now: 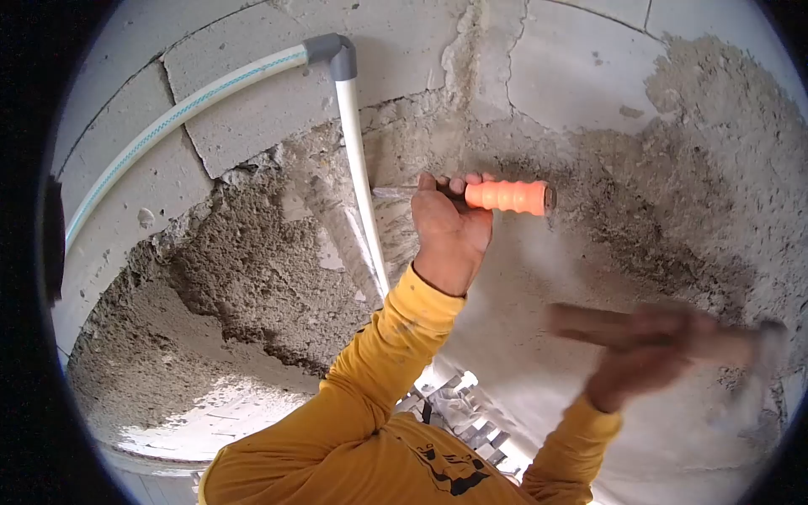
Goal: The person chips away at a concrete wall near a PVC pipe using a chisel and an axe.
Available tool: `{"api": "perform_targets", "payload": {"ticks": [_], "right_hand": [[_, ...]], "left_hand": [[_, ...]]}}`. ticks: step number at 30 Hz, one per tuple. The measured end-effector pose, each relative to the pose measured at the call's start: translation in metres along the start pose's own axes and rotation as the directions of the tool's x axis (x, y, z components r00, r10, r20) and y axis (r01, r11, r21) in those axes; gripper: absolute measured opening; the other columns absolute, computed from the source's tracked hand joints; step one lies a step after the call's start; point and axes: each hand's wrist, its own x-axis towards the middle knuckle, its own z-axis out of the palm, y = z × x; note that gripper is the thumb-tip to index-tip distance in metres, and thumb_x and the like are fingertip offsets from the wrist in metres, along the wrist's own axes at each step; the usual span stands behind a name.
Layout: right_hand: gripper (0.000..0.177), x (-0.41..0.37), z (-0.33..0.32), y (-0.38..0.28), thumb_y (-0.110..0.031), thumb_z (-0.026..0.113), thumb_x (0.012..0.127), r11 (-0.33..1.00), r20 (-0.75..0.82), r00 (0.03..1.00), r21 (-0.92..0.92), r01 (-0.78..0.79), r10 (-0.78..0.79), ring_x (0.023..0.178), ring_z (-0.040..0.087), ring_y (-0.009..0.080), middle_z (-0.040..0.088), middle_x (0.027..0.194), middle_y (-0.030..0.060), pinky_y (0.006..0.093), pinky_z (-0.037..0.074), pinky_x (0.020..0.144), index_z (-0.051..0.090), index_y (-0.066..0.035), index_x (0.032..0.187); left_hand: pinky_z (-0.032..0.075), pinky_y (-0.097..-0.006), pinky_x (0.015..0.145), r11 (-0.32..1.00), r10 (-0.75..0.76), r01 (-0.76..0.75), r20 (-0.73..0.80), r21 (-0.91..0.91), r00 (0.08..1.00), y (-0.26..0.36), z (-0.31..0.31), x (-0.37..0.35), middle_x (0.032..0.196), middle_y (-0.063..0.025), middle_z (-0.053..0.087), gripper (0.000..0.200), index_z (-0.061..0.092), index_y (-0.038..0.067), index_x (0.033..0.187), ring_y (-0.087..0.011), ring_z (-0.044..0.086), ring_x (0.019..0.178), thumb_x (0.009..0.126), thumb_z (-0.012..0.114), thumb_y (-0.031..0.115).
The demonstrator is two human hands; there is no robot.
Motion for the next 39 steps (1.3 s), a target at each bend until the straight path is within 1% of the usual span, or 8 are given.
{"api": "perform_targets", "payload": {"ticks": [3, 9, 12, 15, 21, 23, 28, 39], "right_hand": [[0.023, -0.029, 0.060, -0.019, -0.024, 0.061, 0.099, 0.578, 0.316, 0.513, -0.642, -0.504, 0.798, 0.062, 0.059, 0.0133, 0.060, 0.080, 0.0032, 0.0275, 0.047, 0.051, 0.058, -0.006, 0.112], [0.028, -0.003, -0.007, -0.029, -0.034, 0.061, 0.100, 0.955, -0.069, 0.954, -0.032, -0.296, 0.293, 0.060, 0.056, 0.0100, 0.058, 0.076, 0.0012, 0.0255, 0.045, 0.049, 0.058, -0.007, 0.108], [0.022, 0.000, 0.008, -0.006, -0.027, 0.059, 0.101, 0.987, -0.307, 0.938, 0.074, -0.144, 0.160, 0.062, 0.057, 0.0099, 0.057, 0.076, 0.0009, 0.0258, 0.045, 0.050, 0.056, -0.007, 0.109], [0.022, -0.046, 0.051, -0.014, -0.021, 0.059, 0.101, 0.661, 0.408, 0.526, -0.551, -0.510, 0.746, 0.058, 0.058, 0.0109, 0.063, 0.083, 0.0050, 0.0266, 0.044, 0.043, 0.052, -0.003, 0.112], [0.019, 0.003, -0.022, -0.031, -0.025, 0.061, 0.100, 0.974, 0.132, 0.975, -0.164, -0.155, 0.177, 0.060, 0.055, 0.0098, 0.061, 0.079, 0.0036, 0.0261, 0.044, 0.046, 0.055, -0.007, 0.105], [0.021, 0.030, 0.005, -0.049, -0.026, 0.061, 0.100, 0.985, -0.244, 0.954, 0.058, -0.163, 0.173, 0.059, 0.054, 0.0104, 0.058, 0.077, 0.0031, 0.0254, 0.043, 0.048, 0.056, -0.007, 0.104], [0.032, -0.047, 0.067, -0.049, -0.028, 0.068, 0.097, 0.592, 0.256, 0.584, -0.627, -0.505, 0.770, 0.059, 0.053, 0.0086, 0.055, 0.079, 0.0019, 0.0259, 0.049, 0.053, 0.057, -0.003, 0.113], [0.020, -0.049, 0.049, 0.007, -0.023, 0.058, 0.102, 0.836, -0.021, 0.837, 0.044, -0.546, 0.547, 0.049, 0.051, 0.0114, 0.055, 0.075, 0.0032, 0.0248, 0.044, 0.044, 0.052, -0.004, 0.103]], "left_hand": [[0.048, -0.0509, 0.079, 0.998, -0.055, 0.055, 0.018, 0.003, 0.998, 0.003, -0.007, 0.004, 0.070, -0.0068, 0.040, 0.033, 0.035, 0.009, 0.087, -0.0265, 0.043, 0.066, 0.110, 0.028, 0.032], [0.050, -0.0511, 0.077, 0.999, -0.025, 0.027, -0.056, 0.036, 0.998, 0.002, -0.007, -0.005, 0.068, -0.0061, 0.040, 0.035, 0.037, 0.009, 0.086, -0.0267, 0.045, 0.065, 0.110, 0.028, 0.034], [0.050, -0.0510, 0.077, 0.999, -0.002, 0.004, -0.037, 0.040, 0.999, 0.007, 0.000, -0.008, 0.068, -0.0059, 0.040, 0.036, 0.037, 0.009, 0.086, -0.0264, 0.045, 0.065, 0.110, 0.028, 0.034], [0.050, -0.0510, 0.077, 0.997, -0.004, 0.004, -0.003, 0.071, 1.000, 0.004, -0.012, -0.005, 0.069, -0.0059, 0.041, 0.037, 0.037, 0.009, 0.086, -0.0264, 0.045, 0.065, 0.110, 0.027, 0.034], [0.049, -0.0505, 0.080, 0.998, -0.021, 0.023, -0.022, 0.064, 1.000, 0.004, -0.016, 0.000, 0.069, -0.0058, 0.041, 0.037, 0.038, 0.009, 0.085, -0.0261, 0.044, 0.065, 0.110, 0.027, 0.035], [0.049, -0.0502, 0.081, 0.998, -0.021, 0.024, -0.060, 0.053, 0.998, 0.008, -0.003, -0.007, 0.069, -0.0057, 0.041, 0.037, 0.038, 0.009, 0.086, -0.0259, 0.044, 0.065, 0.110, 0.026, 0.035], [0.049, -0.0502, 0.081, 0.998, -0.037, 0.036, 0.033, 0.044, 0.999, 0.002, -0.040, 0.009, 0.069, -0.0062, 0.042, 0.035, 0.039, 0.009, 0.086, -0.0260, 0.045, 0.067, 0.110, 0.028, 0.031], [0.050, -0.0506, 0.080, 1.000, -0.018, 0.018, -0.004, 0.022, 1.000, 0.007, -0.019, 0.002, 0.067, -0.0071, 0.042, 0.033, 0.039, 0.008, 0.086, -0.0265, 0.046, 0.066, 0.110, 0.029, 0.030]]}}
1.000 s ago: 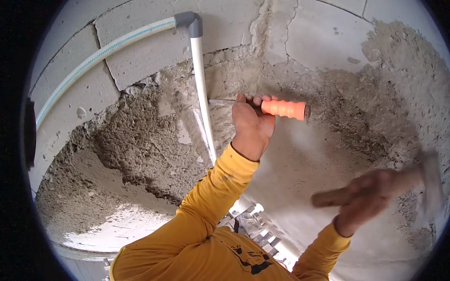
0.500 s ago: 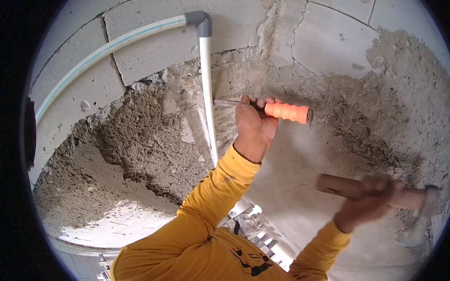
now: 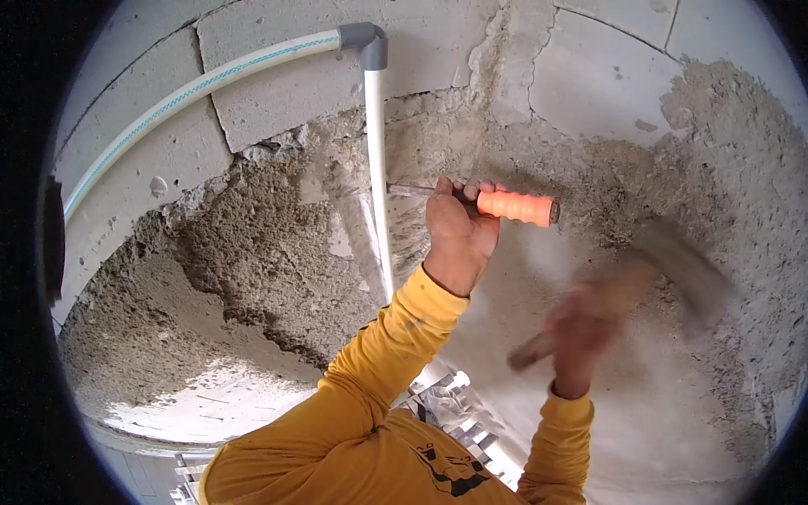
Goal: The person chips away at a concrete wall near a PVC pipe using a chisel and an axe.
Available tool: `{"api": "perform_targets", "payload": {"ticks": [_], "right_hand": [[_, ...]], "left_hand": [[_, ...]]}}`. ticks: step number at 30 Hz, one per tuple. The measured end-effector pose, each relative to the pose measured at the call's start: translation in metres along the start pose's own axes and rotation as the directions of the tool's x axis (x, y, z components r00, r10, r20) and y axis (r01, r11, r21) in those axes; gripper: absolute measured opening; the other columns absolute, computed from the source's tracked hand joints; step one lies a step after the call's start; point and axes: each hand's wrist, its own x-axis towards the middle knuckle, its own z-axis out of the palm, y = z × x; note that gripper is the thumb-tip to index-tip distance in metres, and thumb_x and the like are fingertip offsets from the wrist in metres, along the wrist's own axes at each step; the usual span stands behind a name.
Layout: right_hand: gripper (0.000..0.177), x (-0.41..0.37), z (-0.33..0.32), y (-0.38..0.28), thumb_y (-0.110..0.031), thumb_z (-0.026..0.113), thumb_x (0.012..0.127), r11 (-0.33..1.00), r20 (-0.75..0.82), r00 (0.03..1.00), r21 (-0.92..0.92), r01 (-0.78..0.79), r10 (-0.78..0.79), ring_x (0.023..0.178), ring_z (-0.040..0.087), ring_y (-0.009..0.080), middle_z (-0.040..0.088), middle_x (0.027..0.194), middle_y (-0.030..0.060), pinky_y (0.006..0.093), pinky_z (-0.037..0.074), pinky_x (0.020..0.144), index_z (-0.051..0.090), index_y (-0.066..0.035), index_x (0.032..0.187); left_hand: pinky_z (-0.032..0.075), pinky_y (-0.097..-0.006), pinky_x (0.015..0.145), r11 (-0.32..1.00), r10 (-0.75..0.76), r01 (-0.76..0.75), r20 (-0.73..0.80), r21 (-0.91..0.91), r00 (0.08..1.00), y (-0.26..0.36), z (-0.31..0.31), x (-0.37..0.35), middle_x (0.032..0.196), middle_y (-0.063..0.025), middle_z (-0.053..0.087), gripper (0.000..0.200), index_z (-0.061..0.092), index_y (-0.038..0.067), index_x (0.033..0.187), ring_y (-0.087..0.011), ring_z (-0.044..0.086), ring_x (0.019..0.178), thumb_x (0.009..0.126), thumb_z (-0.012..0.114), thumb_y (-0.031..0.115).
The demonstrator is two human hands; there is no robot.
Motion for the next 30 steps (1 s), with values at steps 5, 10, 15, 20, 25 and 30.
{"api": "perform_targets", "payload": {"ticks": [5, 10, 15, 20, 25, 30], "right_hand": [[0.017, -0.010, -0.011, -0.012, -0.019, 0.057, 0.101, 0.839, 0.266, 0.941, -0.544, -0.032, 0.208, 0.045, 0.048, 0.0105, 0.049, 0.066, 0.0013, 0.0244, 0.042, 0.041, 0.050, -0.004, 0.102], [0.018, -0.016, -0.019, -0.037, -0.019, 0.057, 0.101, 0.897, 0.121, 0.989, -0.442, -0.020, 0.081, 0.043, 0.048, 0.0096, 0.047, 0.063, 0.0001, 0.0240, 0.041, 0.040, 0.048, -0.004, 0.104], [0.019, -0.024, -0.019, -0.049, -0.020, 0.057, 0.101, 0.931, 0.108, 0.994, -0.364, 0.020, 0.021, 0.043, 0.049, 0.0096, 0.048, 0.064, 0.0005, 0.0242, 0.042, 0.039, 0.047, -0.003, 0.106], [0.020, -0.029, -0.015, -0.060, -0.020, 0.057, 0.102, 0.938, 0.004, 0.986, -0.308, 0.159, -0.165, 0.045, 0.048, 0.0091, 0.047, 0.065, 0.0003, 0.0233, 0.041, 0.040, 0.048, -0.004, 0.105], [0.025, -0.003, -0.010, -0.054, -0.032, 0.055, 0.104, 0.945, -0.269, 0.912, 0.020, 0.326, -0.308, 0.062, 0.049, 0.0084, 0.054, 0.071, -0.0008, 0.0236, 0.043, 0.051, 0.049, -0.011, 0.091], [0.016, -0.032, 0.003, -0.028, -0.013, 0.061, 0.095, 0.744, 0.345, 0.895, -0.668, 0.021, 0.285, 0.056, 0.057, 0.0096, 0.062, 0.079, 0.0065, 0.0264, 0.047, 0.047, 0.059, -0.002, 0.107]], "left_hand": [[0.050, -0.0481, 0.077, 0.996, -0.026, 0.025, 0.004, 0.083, 1.000, -0.006, -0.008, -0.004, 0.067, -0.0062, 0.042, 0.037, 0.039, 0.008, 0.089, -0.0262, 0.048, 0.065, 0.111, 0.029, 0.036], [0.050, -0.0467, 0.074, 0.990, -0.083, 0.074, 0.077, 0.117, 0.994, -0.027, -0.004, -0.029, 0.066, -0.0049, 0.043, 0.036, 0.040, 0.010, 0.089, -0.0250, 0.049, 0.064, 0.111, 0.031, 0.038], [0.050, -0.0470, 0.074, 0.997, -0.049, 0.043, 0.085, 0.070, 0.995, -0.011, 0.003, -0.023, 0.068, -0.0044, 0.042, 0.033, 0.040, 0.011, 0.090, -0.0246, 0.047, 0.064, 0.111, 0.032, 0.035], [0.050, -0.0480, 0.076, 0.996, -0.049, 0.043, 0.075, 0.073, 0.996, -0.006, 0.009, -0.022, 0.067, -0.0042, 0.042, 0.033, 0.040, 0.011, 0.090, -0.0244, 0.047, 0.064, 0.111, 0.032, 0.035], [0.050, -0.0477, 0.077, 0.997, -0.050, 0.044, 0.088, 0.065, 0.995, -0.001, 0.013, -0.027, 0.067, -0.0042, 0.042, 0.033, 0.040, 0.011, 0.089, -0.0243, 0.047, 0.066, 0.111, 0.032, 0.034], [0.050, -0.0479, 0.079, 0.994, -0.036, 0.024, 0.118, 0.104, 0.992, -0.008, -0.007, -0.008, 0.067, -0.0041, 0.043, 0.032, 0.041, 0.012, 0.089, -0.0244, 0.048, 0.066, 0.111, 0.032, 0.034]]}}
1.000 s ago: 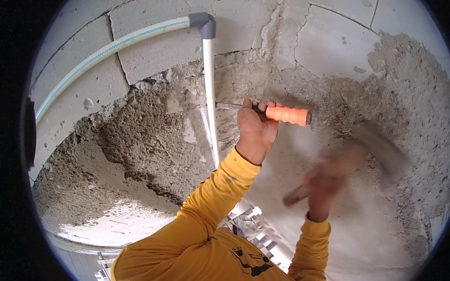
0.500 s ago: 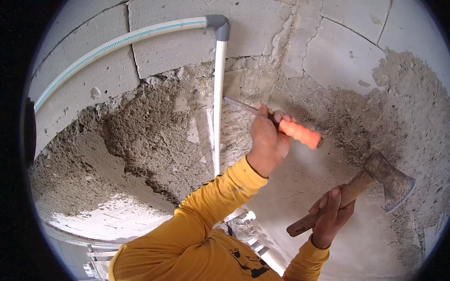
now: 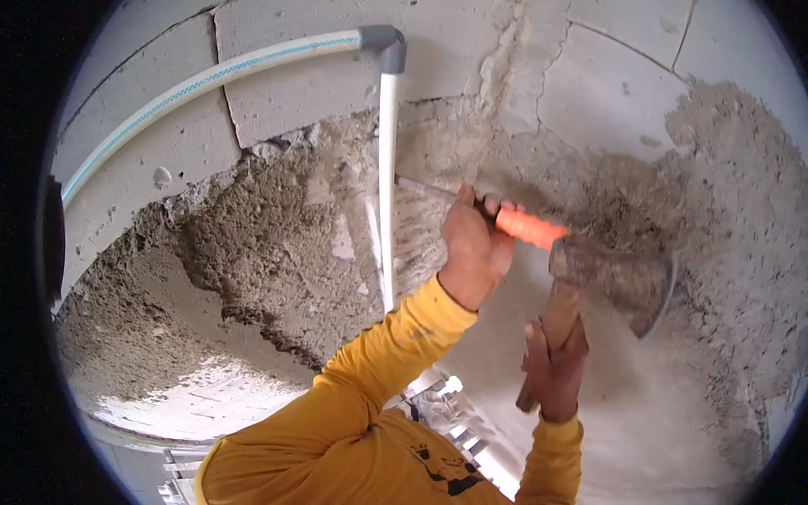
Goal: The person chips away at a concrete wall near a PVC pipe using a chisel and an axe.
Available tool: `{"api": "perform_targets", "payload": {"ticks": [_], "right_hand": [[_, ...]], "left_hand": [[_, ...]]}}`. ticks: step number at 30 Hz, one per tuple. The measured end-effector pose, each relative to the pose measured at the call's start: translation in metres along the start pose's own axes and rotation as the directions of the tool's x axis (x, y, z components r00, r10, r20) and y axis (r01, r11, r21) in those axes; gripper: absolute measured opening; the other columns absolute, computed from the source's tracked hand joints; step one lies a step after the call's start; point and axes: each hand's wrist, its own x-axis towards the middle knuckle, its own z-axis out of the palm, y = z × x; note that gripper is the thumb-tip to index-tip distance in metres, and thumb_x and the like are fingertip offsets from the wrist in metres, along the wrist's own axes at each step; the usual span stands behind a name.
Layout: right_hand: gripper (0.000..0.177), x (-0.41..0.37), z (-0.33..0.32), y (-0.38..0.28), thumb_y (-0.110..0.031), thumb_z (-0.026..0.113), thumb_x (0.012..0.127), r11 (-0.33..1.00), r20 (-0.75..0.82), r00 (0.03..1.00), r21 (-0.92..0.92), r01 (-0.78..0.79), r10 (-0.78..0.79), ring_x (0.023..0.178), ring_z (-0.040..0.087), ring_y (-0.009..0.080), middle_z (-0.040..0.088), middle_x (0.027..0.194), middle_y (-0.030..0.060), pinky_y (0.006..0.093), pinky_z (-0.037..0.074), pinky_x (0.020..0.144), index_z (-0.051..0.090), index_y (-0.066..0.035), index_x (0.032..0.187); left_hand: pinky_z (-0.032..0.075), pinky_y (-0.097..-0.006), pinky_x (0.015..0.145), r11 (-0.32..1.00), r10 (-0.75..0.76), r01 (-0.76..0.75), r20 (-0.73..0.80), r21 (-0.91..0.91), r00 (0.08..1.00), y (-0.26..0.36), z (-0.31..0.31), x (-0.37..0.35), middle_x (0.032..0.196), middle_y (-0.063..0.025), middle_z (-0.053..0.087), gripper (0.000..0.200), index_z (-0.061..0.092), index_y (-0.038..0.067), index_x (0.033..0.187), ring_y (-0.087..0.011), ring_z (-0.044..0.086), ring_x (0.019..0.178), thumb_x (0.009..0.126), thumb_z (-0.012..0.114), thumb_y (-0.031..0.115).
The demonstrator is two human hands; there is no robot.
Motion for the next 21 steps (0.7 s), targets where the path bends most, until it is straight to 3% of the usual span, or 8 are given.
{"api": "perform_targets", "payload": {"ticks": [3, 5, 7, 10, 12, 15, 16, 21], "right_hand": [[0.029, 0.000, -0.034, 0.029, -0.022, 0.061, 0.096, 0.935, -0.361, 0.914, 0.223, 0.275, -0.183, 0.050, 0.053, 0.0116, 0.059, 0.076, 0.0058, 0.0258, 0.046, 0.045, 0.055, -0.001, 0.115], [0.041, 0.004, -0.048, -0.003, -0.041, 0.053, 0.102, 0.818, -0.649, 0.721, 0.262, 0.513, -0.244, 0.052, 0.051, 0.0116, 0.054, 0.072, 0.0027, 0.0247, 0.046, 0.046, 0.053, -0.003, 0.116], [0.039, 0.014, -0.056, -0.010, -0.043, 0.052, 0.102, 0.749, -0.704, 0.699, 0.394, 0.533, -0.128, 0.052, 0.050, 0.0104, 0.051, 0.071, 0.0015, 0.0246, 0.046, 0.047, 0.055, -0.006, 0.110], [0.028, 0.011, -0.008, 0.020, -0.035, 0.056, 0.102, 0.936, -0.336, 0.904, 0.137, 0.323, -0.263, 0.055, 0.054, 0.0087, 0.055, 0.073, 0.0011, 0.0239, 0.046, 0.047, 0.055, -0.007, 0.108], [0.027, 0.005, 0.012, 0.005, -0.033, 0.054, 0.101, 0.998, 0.124, 0.991, 0.037, -0.057, 0.052, 0.052, 0.056, 0.0118, 0.058, 0.077, 0.0031, 0.0261, 0.047, 0.046, 0.055, -0.005, 0.105], [0.024, 0.007, 0.000, 0.031, -0.028, 0.056, 0.101, 0.982, -0.156, 0.981, 0.131, 0.137, -0.116, 0.051, 0.056, 0.0144, 0.059, 0.077, 0.0054, 0.0278, 0.047, 0.044, 0.056, -0.004, 0.106], [0.022, 0.011, -0.019, 0.031, -0.025, 0.057, 0.101, 0.882, -0.278, 0.953, 0.410, 0.232, -0.121, 0.050, 0.056, 0.0150, 0.060, 0.077, 0.0061, 0.0274, 0.046, 0.043, 0.056, -0.004, 0.107], [0.016, 0.016, -0.058, -0.036, -0.024, 0.058, 0.102, 0.802, -0.722, 0.682, 0.338, 0.493, -0.115, 0.050, 0.050, 0.0116, 0.052, 0.070, 0.0029, 0.0249, 0.042, 0.042, 0.054, -0.008, 0.104]], "left_hand": [[0.050, -0.0487, 0.080, 1.000, -0.008, 0.008, 0.001, -0.002, 1.000, 0.005, 0.007, -0.008, 0.068, -0.0044, 0.044, 0.033, 0.041, 0.011, 0.088, -0.0245, 0.048, 0.067, 0.111, 0.031, 0.033], [0.050, -0.0486, 0.081, 0.999, -0.011, 0.012, 0.028, -0.044, 1.000, 0.009, 0.012, -0.012, 0.068, -0.0048, 0.044, 0.034, 0.041, 0.011, 0.088, -0.0246, 0.048, 0.068, 0.111, 0.030, 0.033], [0.050, -0.0487, 0.082, 0.997, -0.013, 0.017, 0.044, -0.081, 0.999, 0.015, 0.019, -0.015, 0.068, -0.0052, 0.044, 0.034, 0.040, 0.010, 0.087, -0.0248, 0.049, 0.068, 0.111, 0.030, 0.032], [0.051, -0.0490, 0.083, 0.989, -0.003, 0.010, 0.049, -0.146, 0.999, 0.024, 0.026, -0.016, 0.068, -0.0059, 0.045, 0.035, 0.040, 0.008, 0.086, -0.0253, 0.049, 0.069, 0.111, 0.029, 0.031], [0.051, -0.0493, 0.084, 0.982, 0.022, -0.015, 0.034, -0.187, 0.999, 0.035, 0.025, -0.014, 0.068, -0.0062, 0.045, 0.036, 0.040, 0.007, 0.086, -0.0256, 0.048, 0.069, 0.111, 0.029, 0.030], [0.051, -0.0484, 0.083, 0.978, -0.036, 0.034, -0.007, -0.206, 0.999, 0.042, 0.035, -0.010, 0.066, -0.0056, 0.042, 0.034, 0.038, 0.009, 0.086, -0.0248, 0.047, 0.067, 0.111, 0.029, 0.030], [0.051, -0.0480, 0.083, 0.976, -0.064, 0.054, -0.043, -0.213, 0.997, 0.042, 0.031, -0.013, 0.066, -0.0053, 0.041, 0.033, 0.038, 0.009, 0.087, -0.0246, 0.046, 0.066, 0.111, 0.030, 0.030], [0.052, -0.0473, 0.080, 0.986, -0.038, 0.030, -0.049, -0.163, 0.998, 0.028, 0.021, -0.017, 0.068, -0.0044, 0.042, 0.036, 0.040, 0.009, 0.089, -0.0254, 0.049, 0.066, 0.111, 0.031, 0.036]]}}
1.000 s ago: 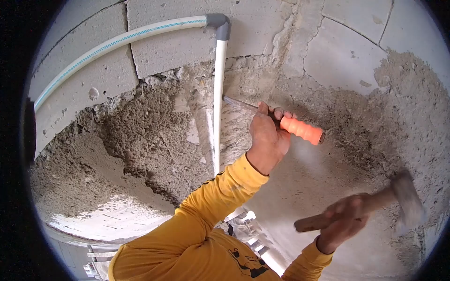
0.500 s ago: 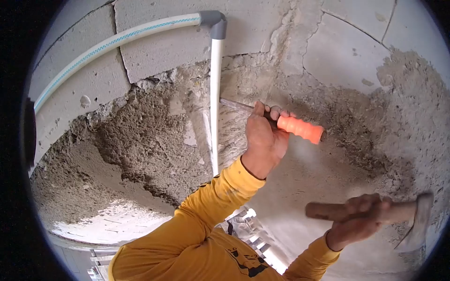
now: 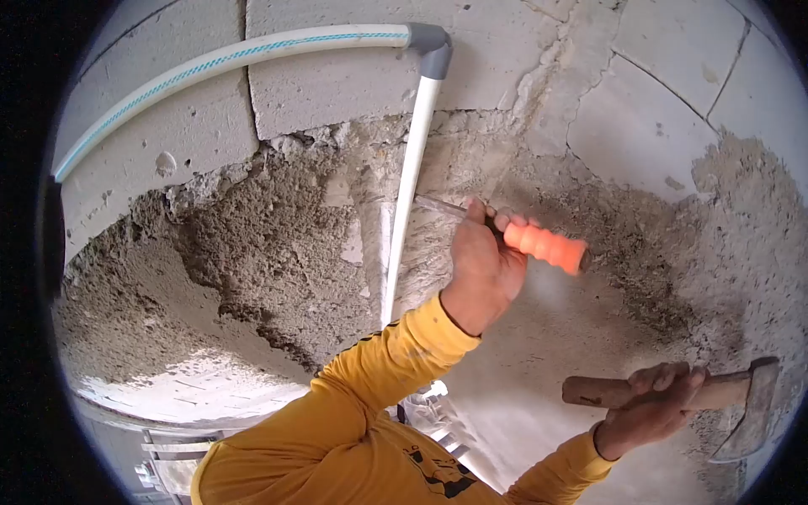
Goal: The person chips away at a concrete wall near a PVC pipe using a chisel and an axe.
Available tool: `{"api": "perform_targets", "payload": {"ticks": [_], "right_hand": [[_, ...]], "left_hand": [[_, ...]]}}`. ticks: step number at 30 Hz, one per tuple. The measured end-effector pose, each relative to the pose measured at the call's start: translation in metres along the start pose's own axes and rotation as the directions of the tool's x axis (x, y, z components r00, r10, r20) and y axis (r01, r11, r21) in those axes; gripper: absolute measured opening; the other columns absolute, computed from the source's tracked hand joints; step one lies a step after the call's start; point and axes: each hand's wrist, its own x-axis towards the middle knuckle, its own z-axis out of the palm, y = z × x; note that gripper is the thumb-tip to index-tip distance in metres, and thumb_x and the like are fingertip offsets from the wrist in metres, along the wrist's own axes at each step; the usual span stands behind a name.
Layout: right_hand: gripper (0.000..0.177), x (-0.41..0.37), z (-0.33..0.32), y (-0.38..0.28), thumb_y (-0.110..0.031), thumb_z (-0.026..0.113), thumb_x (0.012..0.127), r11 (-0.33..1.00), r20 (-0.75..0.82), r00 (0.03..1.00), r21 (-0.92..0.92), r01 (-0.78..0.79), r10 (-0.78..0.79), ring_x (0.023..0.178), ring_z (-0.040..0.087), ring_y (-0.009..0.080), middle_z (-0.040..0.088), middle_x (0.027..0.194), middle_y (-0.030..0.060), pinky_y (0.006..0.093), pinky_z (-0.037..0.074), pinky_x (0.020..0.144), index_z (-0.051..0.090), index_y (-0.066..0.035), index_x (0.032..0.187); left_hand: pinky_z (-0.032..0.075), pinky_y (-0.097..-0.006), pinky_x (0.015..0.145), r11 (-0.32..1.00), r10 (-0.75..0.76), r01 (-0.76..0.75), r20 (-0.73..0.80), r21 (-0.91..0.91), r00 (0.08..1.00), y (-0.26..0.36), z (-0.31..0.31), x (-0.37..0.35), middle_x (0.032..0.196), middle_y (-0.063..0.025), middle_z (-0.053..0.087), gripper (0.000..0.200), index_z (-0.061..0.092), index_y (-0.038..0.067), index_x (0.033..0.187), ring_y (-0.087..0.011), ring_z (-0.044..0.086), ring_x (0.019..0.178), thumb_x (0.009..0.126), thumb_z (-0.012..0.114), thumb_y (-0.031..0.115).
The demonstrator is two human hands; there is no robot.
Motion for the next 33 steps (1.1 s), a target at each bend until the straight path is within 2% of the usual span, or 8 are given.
{"api": "perform_targets", "payload": {"ticks": [7, 21, 24, 27, 28, 29, 32, 33], "right_hand": [[0.017, -0.027, -0.002, 0.021, -0.024, 0.053, 0.105, 0.993, 0.089, 0.993, -0.099, -0.067, 0.076, 0.047, 0.045, 0.0076, 0.046, 0.068, -0.0003, 0.0240, 0.042, 0.042, 0.050, -0.008, 0.108], [0.021, -0.025, -0.010, 0.029, -0.029, 0.060, 0.102, 0.988, 0.094, 0.992, -0.138, -0.071, 0.085, 0.049, 0.045, 0.0050, 0.047, 0.068, -0.0022, 0.0226, 0.040, 0.042, 0.051, -0.010, 0.107], [0.020, -0.024, -0.005, 0.032, -0.028, 0.059, 0.102, 0.995, 0.026, 0.998, -0.087, -0.048, 0.050, 0.048, 0.045, 0.0054, 0.046, 0.067, -0.0021, 0.0228, 0.040, 0.042, 0.051, -0.010, 0.106], [0.019, -0.037, 0.010, 0.053, -0.026, 0.059, 0.102, 0.983, -0.033, 0.992, 0.142, -0.119, 0.125, 0.047, 0.046, 0.0067, 0.048, 0.068, -0.0012, 0.0236, 0.040, 0.042, 0.052, -0.009, 0.106], [0.019, -0.047, -0.004, 0.076, -0.026, 0.059, 0.102, 0.994, 0.272, 0.959, -0.093, -0.056, 0.080, 0.047, 0.048, 0.0075, 0.050, 0.068, -0.0001, 0.0232, 0.040, 0.042, 0.052, -0.009, 0.105], [0.018, -0.057, -0.020, 0.094, -0.026, 0.059, 0.102, 0.953, 0.551, 0.828, -0.294, 0.078, 0.102, 0.048, 0.050, 0.0084, 0.052, 0.068, 0.0011, 0.0229, 0.040, 0.042, 0.051, -0.009, 0.104], [0.018, -0.053, 0.005, 0.058, -0.026, 0.058, 0.102, 0.834, 0.546, 0.678, -0.519, -0.187, 0.492, 0.049, 0.053, 0.0089, 0.056, 0.071, 0.0016, 0.0224, 0.043, 0.044, 0.053, -0.009, 0.106], [0.020, -0.048, 0.004, 0.063, -0.027, 0.058, 0.102, 0.895, 0.499, 0.775, -0.406, -0.185, 0.387, 0.052, 0.053, 0.0088, 0.054, 0.070, 0.0008, 0.0231, 0.042, 0.044, 0.052, -0.008, 0.104]], "left_hand": [[0.050, -0.0428, 0.074, 0.988, -0.030, 0.021, 0.054, 0.152, 0.998, -0.013, -0.017, -0.006, 0.071, -0.0031, 0.043, 0.034, 0.042, 0.009, 0.091, -0.0224, 0.050, 0.066, 0.110, 0.035, 0.037], [0.050, -0.0443, 0.075, 0.997, 0.001, -0.002, 0.013, 0.078, 1.000, -0.019, -0.008, 0.003, 0.071, -0.0042, 0.044, 0.031, 0.041, 0.012, 0.091, -0.0231, 0.050, 0.068, 0.111, 0.035, 0.035], [0.050, -0.0448, 0.076, 0.996, 0.018, -0.021, 0.030, 0.082, 0.999, -0.021, -0.010, 0.005, 0.070, -0.0041, 0.044, 0.030, 0.041, 0.012, 0.091, -0.0237, 0.051, 0.069, 0.110, 0.036, 0.035], [0.050, -0.0452, 0.078, 0.996, 0.030, -0.033, 0.047, 0.080, 0.998, -0.020, -0.010, 0.006, 0.070, -0.0040, 0.044, 0.030, 0.041, 0.012, 0.091, -0.0239, 0.051, 0.069, 0.110, 0.038, 0.035], [0.050, -0.0454, 0.078, 0.996, 0.030, -0.034, 0.056, 0.078, 0.998, -0.020, -0.010, 0.006, 0.070, -0.0040, 0.044, 0.030, 0.041, 0.012, 0.091, -0.0240, 0.051, 0.069, 0.110, 0.038, 0.035], [0.050, -0.0459, 0.079, 0.996, 0.045, -0.051, 0.077, 0.076, 0.996, -0.020, -0.011, 0.010, 0.071, -0.0040, 0.044, 0.030, 0.041, 0.012, 0.091, -0.0241, 0.051, 0.069, 0.110, 0.038, 0.035], [0.049, -0.0479, 0.080, 0.990, 0.085, -0.094, 0.086, 0.102, 0.993, -0.025, -0.028, 0.020, 0.071, -0.0041, 0.045, 0.031, 0.042, 0.012, 0.089, -0.0246, 0.051, 0.069, 0.110, 0.037, 0.034], [0.049, -0.0478, 0.080, 0.990, 0.087, -0.097, 0.096, 0.101, 0.992, -0.024, -0.022, 0.023, 0.071, -0.0041, 0.045, 0.031, 0.042, 0.012, 0.089, -0.0247, 0.050, 0.069, 0.110, 0.037, 0.034]]}}
